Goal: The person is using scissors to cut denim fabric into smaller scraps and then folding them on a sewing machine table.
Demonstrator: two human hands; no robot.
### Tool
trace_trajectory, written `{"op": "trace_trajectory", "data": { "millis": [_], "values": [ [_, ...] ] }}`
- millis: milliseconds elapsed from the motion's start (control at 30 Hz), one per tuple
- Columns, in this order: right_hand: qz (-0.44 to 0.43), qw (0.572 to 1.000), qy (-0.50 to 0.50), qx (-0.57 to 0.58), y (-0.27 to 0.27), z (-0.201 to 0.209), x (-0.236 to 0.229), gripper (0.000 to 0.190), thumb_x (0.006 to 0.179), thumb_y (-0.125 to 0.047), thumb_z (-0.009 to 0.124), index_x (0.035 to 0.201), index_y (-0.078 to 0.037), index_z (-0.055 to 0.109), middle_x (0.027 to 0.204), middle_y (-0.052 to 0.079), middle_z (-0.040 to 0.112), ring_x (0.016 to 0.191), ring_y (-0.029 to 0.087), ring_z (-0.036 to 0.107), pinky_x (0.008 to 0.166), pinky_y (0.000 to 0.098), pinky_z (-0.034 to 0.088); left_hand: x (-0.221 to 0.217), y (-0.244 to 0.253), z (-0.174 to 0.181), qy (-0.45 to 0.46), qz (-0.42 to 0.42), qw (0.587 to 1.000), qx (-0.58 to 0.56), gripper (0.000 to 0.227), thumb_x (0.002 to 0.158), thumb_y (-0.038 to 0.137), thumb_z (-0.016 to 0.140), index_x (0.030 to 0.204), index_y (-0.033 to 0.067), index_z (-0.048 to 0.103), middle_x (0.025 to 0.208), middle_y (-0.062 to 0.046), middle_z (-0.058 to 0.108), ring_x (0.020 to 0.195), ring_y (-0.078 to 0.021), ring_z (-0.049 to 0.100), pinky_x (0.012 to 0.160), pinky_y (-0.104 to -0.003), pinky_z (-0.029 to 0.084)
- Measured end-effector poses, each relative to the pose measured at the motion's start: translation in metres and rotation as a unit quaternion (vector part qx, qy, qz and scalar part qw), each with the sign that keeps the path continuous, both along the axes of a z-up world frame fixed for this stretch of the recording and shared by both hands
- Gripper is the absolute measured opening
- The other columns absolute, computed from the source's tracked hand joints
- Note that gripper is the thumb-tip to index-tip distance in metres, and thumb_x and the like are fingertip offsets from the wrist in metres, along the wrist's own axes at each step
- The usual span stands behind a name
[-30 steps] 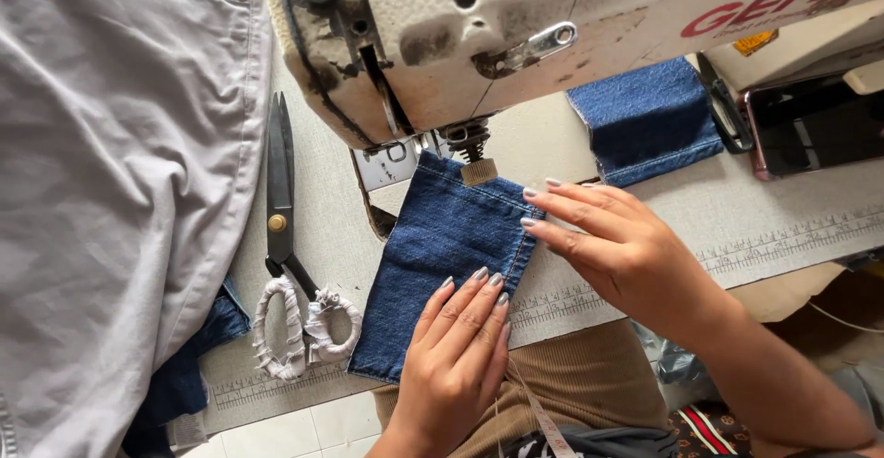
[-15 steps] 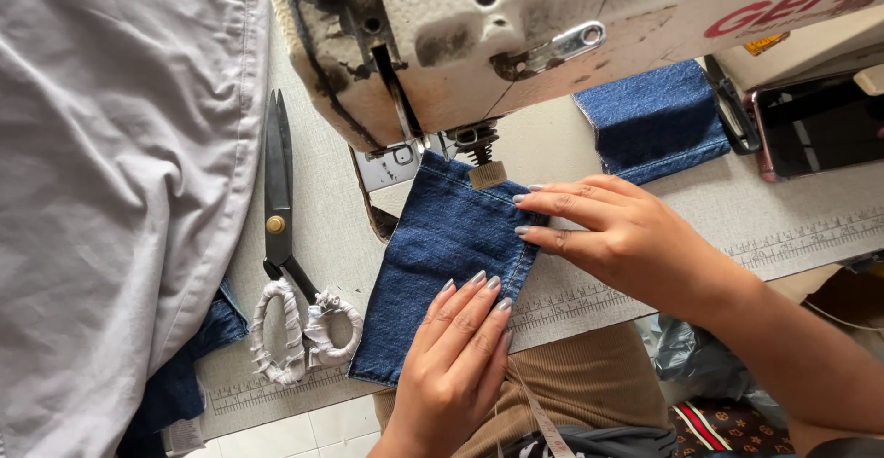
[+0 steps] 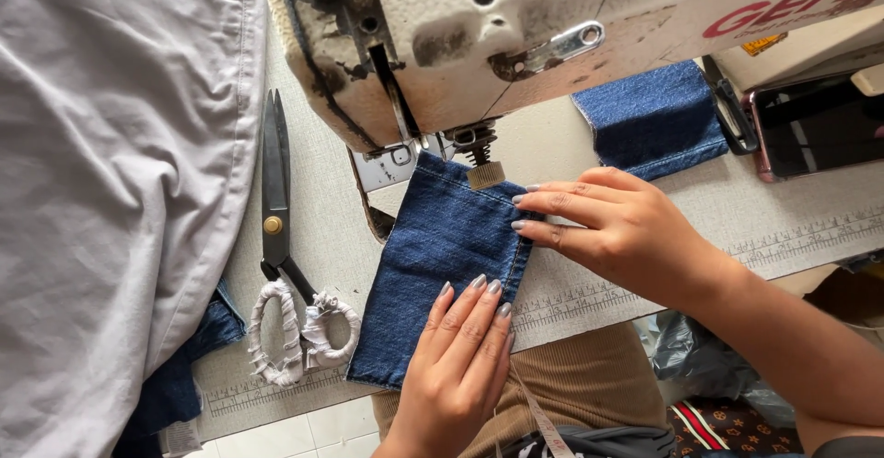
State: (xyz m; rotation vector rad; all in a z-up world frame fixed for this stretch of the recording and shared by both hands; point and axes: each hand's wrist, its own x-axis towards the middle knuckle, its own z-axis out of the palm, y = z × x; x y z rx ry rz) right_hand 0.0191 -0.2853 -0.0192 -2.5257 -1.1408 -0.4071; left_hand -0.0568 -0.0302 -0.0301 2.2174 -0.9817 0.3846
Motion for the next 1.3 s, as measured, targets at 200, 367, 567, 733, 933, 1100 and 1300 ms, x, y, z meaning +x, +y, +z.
{"op": "trace_trajectory", "data": {
  "millis": [200, 367, 567, 733, 933, 1100, 1300],
  "values": [
    [0.01, 0.996, -0.067, -0.065, -0.002, 0.001, -0.004, 0.026, 0.104, -0.005, 0.055, 0.124, -0.015, 0.07, 0.139, 0.006, 0.067, 0.125, 0.022, 0.067, 0.098, 0.0403, 0.048, -0.004, -0.001, 0.001, -0.063, 0.009, 0.997, 0.041, 0.023, 0.103, 0.004, 0.056, 0.111, -0.01, 0.072, 0.128, -0.022, 0.068, 0.121, -0.0363, 0.068, 0.105, -0.05, 0.053],
    [-0.013, 0.986, -0.072, -0.148, -0.005, -0.001, -0.014, 0.038, 0.1, -0.011, 0.059, 0.137, -0.015, 0.063, 0.148, 0.007, 0.055, 0.13, 0.025, 0.057, 0.105, 0.0433, 0.047, -0.003, 0.002, 0.0, -0.048, 0.004, 0.998, 0.029, 0.021, 0.102, 0.003, 0.057, 0.107, -0.01, 0.073, 0.128, -0.022, 0.068, 0.119, -0.0361, 0.069, 0.103, -0.045, 0.055],
    [-0.062, 0.986, -0.092, -0.122, 0.005, -0.001, -0.026, 0.04, 0.103, -0.037, 0.063, 0.137, -0.015, 0.064, 0.141, 0.002, 0.058, 0.125, 0.025, 0.057, 0.107, 0.043, 0.046, 0.001, 0.011, 0.005, 0.009, 0.008, 1.0, 0.003, 0.016, 0.1, 0.007, 0.062, 0.103, -0.0024, 0.074, 0.126, -0.015, 0.071, 0.115, -0.0309, 0.069, 0.095, -0.042, 0.052],
    [-0.08, 0.987, -0.087, -0.111, 0.007, 0.0, -0.023, 0.036, 0.103, -0.036, 0.062, 0.135, -0.019, 0.067, 0.141, 0.003, 0.062, 0.126, 0.025, 0.06, 0.108, 0.0434, 0.043, -0.003, 0.021, 0.008, 0.02, -0.007, 1.0, -0.006, 0.016, 0.1, 0.008, 0.064, 0.101, -0.0043, 0.072, 0.122, -0.017, 0.072, 0.109, -0.0331, 0.069, 0.092, -0.042, 0.053],
    [-0.105, 0.994, -0.041, 0.01, 0.018, 0.002, -0.021, 0.027, 0.097, -0.029, 0.075, 0.113, -0.007, 0.076, 0.124, 0.014, 0.07, 0.118, 0.032, 0.066, 0.098, 0.0446, 0.052, -0.011, 0.025, 0.01, -0.019, 0.034, 0.999, -0.009, 0.012, 0.098, 0.011, 0.066, 0.099, 0.0007, 0.072, 0.116, -0.015, 0.074, 0.099, -0.0304, 0.07, 0.084, -0.041, 0.051],
    [-0.188, 0.978, -0.079, -0.037, 0.025, 0.002, -0.029, 0.034, 0.093, -0.041, 0.08, 0.111, -0.012, 0.079, 0.123, 0.009, 0.075, 0.118, 0.029, 0.067, 0.097, 0.0423, 0.047, -0.021, 0.027, -0.001, -0.043, 0.074, 0.996, -0.024, 0.016, 0.094, 0.02, 0.077, 0.097, 0.0045, 0.073, 0.114, -0.013, 0.073, 0.095, -0.0272, 0.072, 0.082, -0.039, 0.053],
    [-0.234, 0.965, -0.093, -0.069, 0.022, 0.006, -0.034, 0.03, 0.096, -0.042, 0.079, 0.113, -0.018, 0.08, 0.128, 0.003, 0.076, 0.124, 0.025, 0.067, 0.106, 0.0392, 0.039, -0.028, 0.02, -0.002, -0.057, 0.096, 0.993, -0.045, 0.011, 0.092, 0.016, 0.078, 0.096, 0.0071, 0.074, 0.103, -0.007, 0.074, 0.088, -0.0223, 0.072, 0.082, -0.037, 0.051]
  ]
}}
